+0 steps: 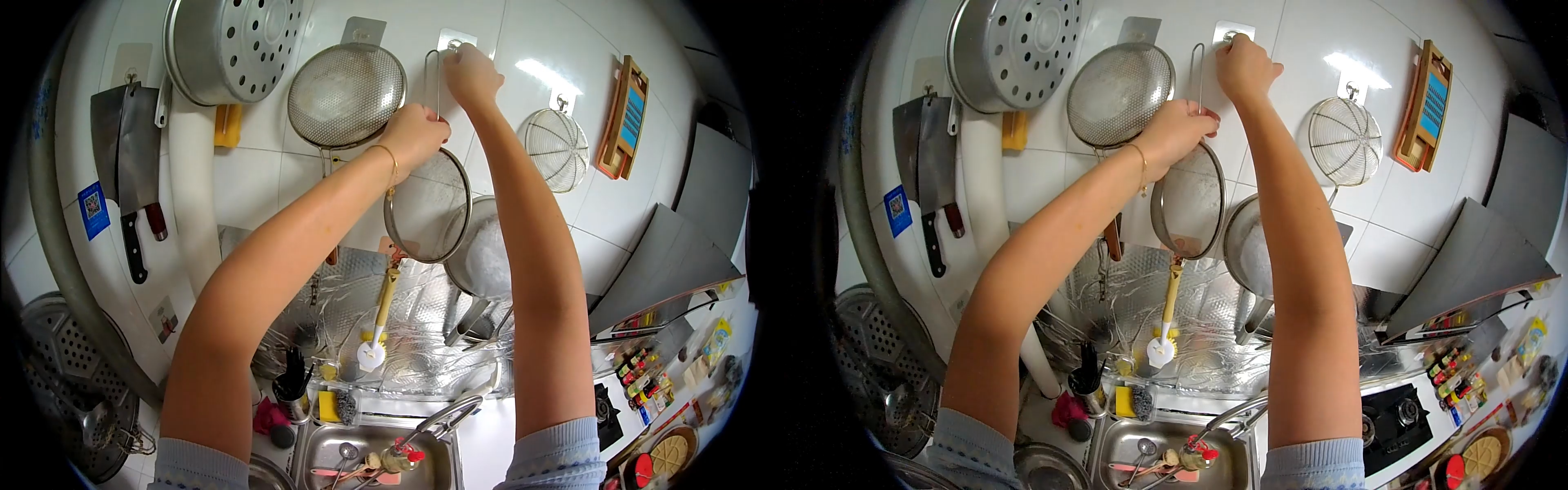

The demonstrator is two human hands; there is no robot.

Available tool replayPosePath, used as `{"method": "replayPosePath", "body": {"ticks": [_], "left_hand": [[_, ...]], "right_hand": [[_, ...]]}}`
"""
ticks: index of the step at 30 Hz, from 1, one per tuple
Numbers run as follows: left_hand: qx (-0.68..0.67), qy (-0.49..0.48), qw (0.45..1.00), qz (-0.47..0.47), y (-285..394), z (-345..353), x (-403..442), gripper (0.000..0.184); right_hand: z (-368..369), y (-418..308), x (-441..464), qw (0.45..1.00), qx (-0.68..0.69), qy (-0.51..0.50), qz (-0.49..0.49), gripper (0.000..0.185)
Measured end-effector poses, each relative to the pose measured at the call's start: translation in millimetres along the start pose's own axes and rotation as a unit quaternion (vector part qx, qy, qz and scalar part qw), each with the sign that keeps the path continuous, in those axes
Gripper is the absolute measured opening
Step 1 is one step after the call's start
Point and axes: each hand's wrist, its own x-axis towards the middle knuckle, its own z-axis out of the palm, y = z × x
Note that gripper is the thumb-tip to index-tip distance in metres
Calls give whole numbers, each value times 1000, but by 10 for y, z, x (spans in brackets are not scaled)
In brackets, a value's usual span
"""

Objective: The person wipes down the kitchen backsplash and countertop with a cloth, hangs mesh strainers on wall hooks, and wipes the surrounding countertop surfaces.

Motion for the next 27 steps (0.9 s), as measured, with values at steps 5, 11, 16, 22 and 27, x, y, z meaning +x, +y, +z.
{"method": "replayPosePath", "body": {"ticks": [5, 11, 16, 22, 27], "left_hand": [[-13, 4, 1000, 1, -67, 38, -6, 21], [-5, 3, 1000, 3, -92, 17, -24, 21], [-10, -5, 1000, -12, -122, -16, -51, 20], [-1, -13, 1000, -5, -139, -16, -90, 18], [13, -13, 1000, -9, -103, 48, -129, 17]], "right_hand": [[-25, 66, 9, 998, -1, -37, -45, 26], [-33, 103, 32, 996, -10, -59, -64, 27], [-57, 113, 82, 994, -44, -58, -82, 22], [-101, 83, 261, 976, -124, -139, -115, 22], [-104, 119, 355, 965, -139, -174, -139, 24]]}}
